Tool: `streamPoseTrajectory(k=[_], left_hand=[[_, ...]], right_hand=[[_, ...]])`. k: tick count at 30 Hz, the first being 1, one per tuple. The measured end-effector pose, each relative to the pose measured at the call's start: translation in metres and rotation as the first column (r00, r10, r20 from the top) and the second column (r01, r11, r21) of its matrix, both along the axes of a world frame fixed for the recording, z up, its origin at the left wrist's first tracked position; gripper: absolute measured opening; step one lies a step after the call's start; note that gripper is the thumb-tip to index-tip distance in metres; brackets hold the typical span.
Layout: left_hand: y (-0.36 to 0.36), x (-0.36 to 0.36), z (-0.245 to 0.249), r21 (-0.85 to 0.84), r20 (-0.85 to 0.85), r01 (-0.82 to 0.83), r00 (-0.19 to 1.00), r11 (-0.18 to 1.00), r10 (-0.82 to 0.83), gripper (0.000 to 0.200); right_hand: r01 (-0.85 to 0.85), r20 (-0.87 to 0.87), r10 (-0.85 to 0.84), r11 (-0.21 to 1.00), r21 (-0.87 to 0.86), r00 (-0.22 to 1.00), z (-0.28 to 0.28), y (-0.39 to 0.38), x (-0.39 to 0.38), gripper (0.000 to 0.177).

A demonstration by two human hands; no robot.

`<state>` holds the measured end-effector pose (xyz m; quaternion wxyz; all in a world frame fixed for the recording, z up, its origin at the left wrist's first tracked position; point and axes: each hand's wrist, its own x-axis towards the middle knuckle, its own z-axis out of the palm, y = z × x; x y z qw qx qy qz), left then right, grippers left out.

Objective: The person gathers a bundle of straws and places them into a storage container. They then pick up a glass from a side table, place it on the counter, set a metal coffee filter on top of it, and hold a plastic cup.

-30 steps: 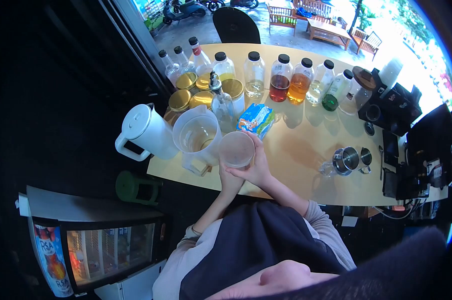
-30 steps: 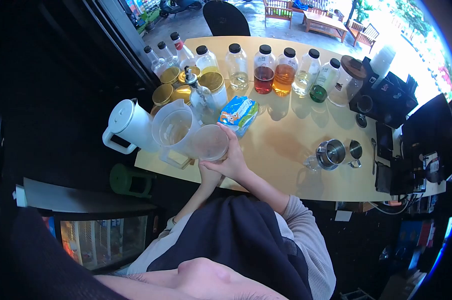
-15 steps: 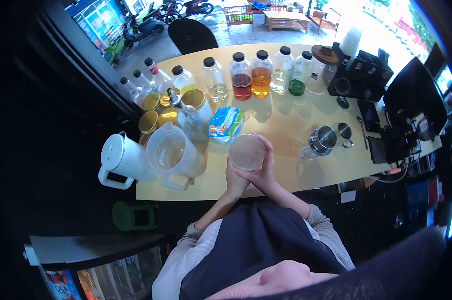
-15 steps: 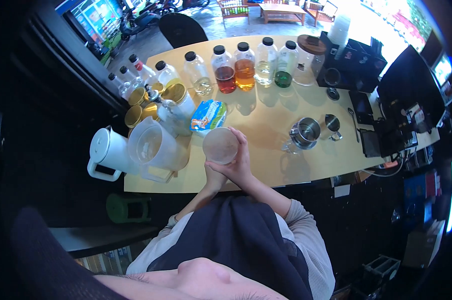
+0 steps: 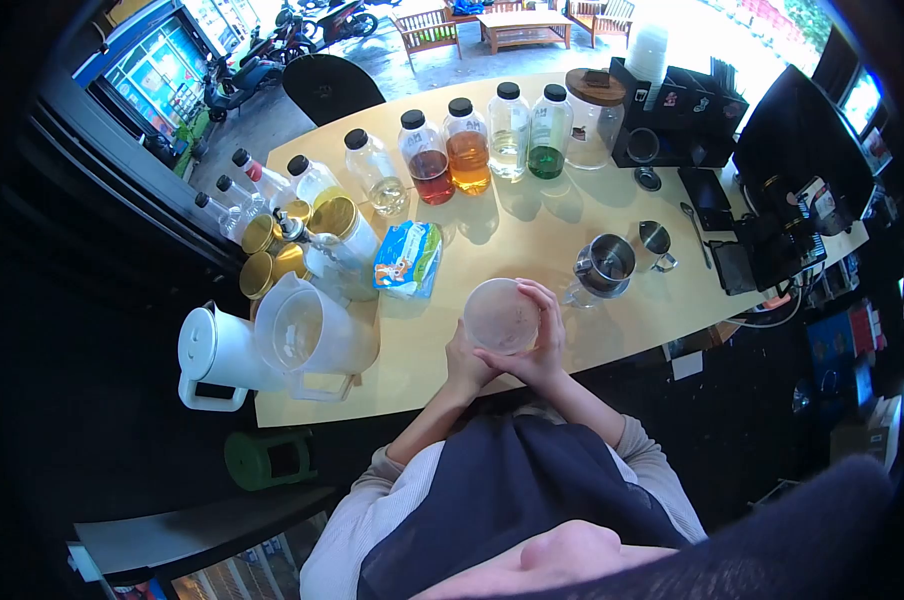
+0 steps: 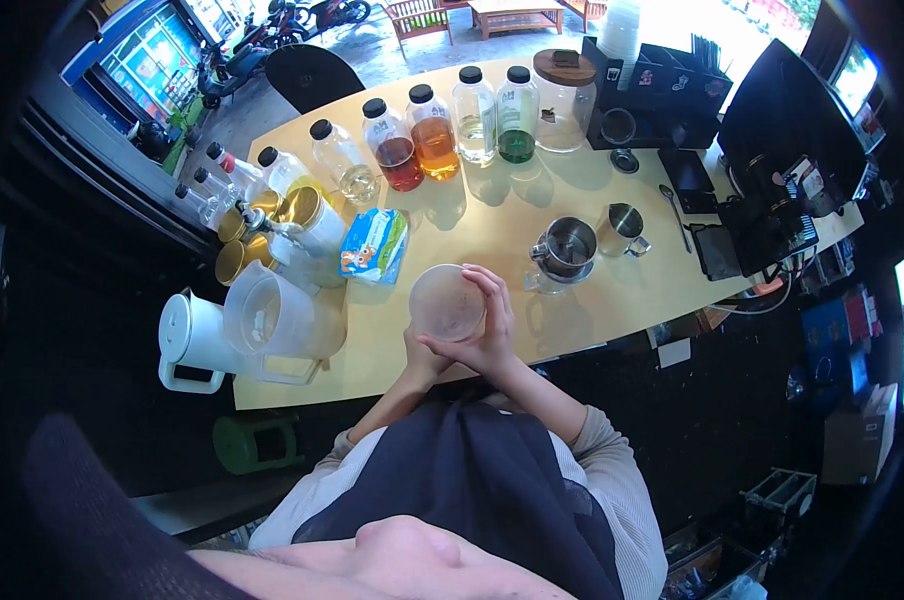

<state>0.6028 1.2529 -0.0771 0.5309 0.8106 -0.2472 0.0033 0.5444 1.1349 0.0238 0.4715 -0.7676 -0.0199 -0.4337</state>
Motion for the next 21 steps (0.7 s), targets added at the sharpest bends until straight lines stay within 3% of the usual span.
streamPoseTrajectory(k=[9, 21], left_hand=[[0.005, 0.002, 0.0, -0.005, -0.03, 0.007, 1.0, 1.0, -0.008, 0.074], [0.011, 0.007, 0.005, 0.032, 0.116, 0.059, 0.991, 0.998, -0.063, 0.064]], right_hand=[[-0.057, -0.028, 0.056, 0.998, -0.022, 0.998, 0.006, -0.007, 0.0, 0.084], [-0.088, -0.066, 0.085, 0.996, -0.035, 0.994, 0.001, -0.013, 0.005, 0.076]])
